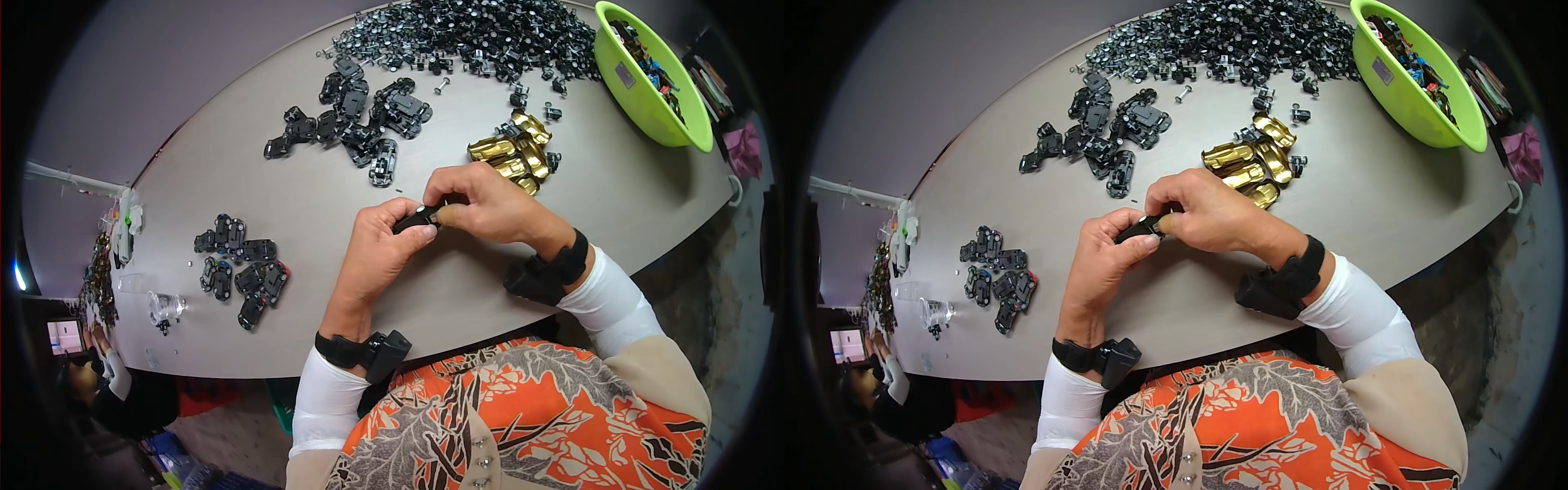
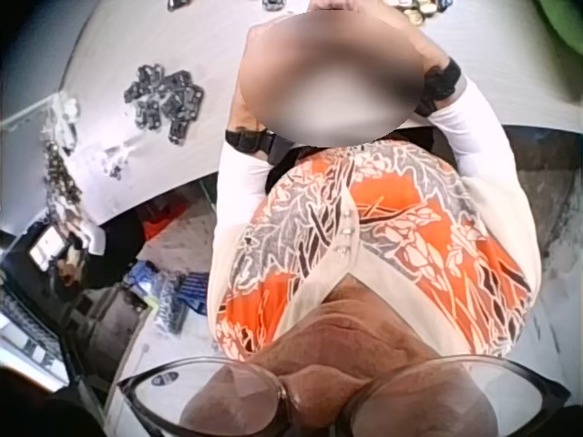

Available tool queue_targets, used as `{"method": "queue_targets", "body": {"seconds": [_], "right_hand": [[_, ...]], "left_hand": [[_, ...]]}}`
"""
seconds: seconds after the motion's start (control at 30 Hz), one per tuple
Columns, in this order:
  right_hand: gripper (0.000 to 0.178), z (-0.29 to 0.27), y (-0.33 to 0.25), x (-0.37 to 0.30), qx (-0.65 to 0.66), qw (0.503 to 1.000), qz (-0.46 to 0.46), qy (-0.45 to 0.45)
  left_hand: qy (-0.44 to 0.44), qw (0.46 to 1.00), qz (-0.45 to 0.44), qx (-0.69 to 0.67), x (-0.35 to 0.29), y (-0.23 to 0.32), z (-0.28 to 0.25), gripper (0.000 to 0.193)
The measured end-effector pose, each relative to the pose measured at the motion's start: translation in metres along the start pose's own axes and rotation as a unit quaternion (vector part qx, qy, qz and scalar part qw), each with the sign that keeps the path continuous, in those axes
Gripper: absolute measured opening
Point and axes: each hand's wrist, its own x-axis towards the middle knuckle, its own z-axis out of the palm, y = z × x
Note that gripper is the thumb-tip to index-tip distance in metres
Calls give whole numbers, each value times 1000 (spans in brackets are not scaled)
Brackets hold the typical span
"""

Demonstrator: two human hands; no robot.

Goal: The person assembles miniature toy cars by hand at a table. They pick up black chassis and colored body shells, fit the shells onto the chassis, and place the completed units on the table. The process is repeated for multiple cars using various body colors.

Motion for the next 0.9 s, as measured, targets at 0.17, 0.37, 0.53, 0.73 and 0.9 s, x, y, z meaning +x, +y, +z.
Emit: {"method": "queue_targets", "body": {"seconds": [0.17, 0.37, 0.53, 0.73, 0.9], "right_hand": [[15, 9, 1, 1, -80, 997, 12, 20], [16, -2, 2, 4, 132, 989, 64, -9], [11, -2, -3, 2, 179, 979, 99, 3], [4, -12, 0, 2, 234, 970, 45, 35], [6, -14, -1, 1, 254, 967, -7, 16]], "left_hand": [[19, 998, 1, 52, 2, -6, 1, 15], [99, 991, 11, -85, 6, 0, -7, 25], [85, 979, 37, -181, 10, -5, -25, 22], [67, 967, 22, -247, 7, 7, -3, 22], [-14, 985, -6, -170, 5, 4, -9, 21]]}}
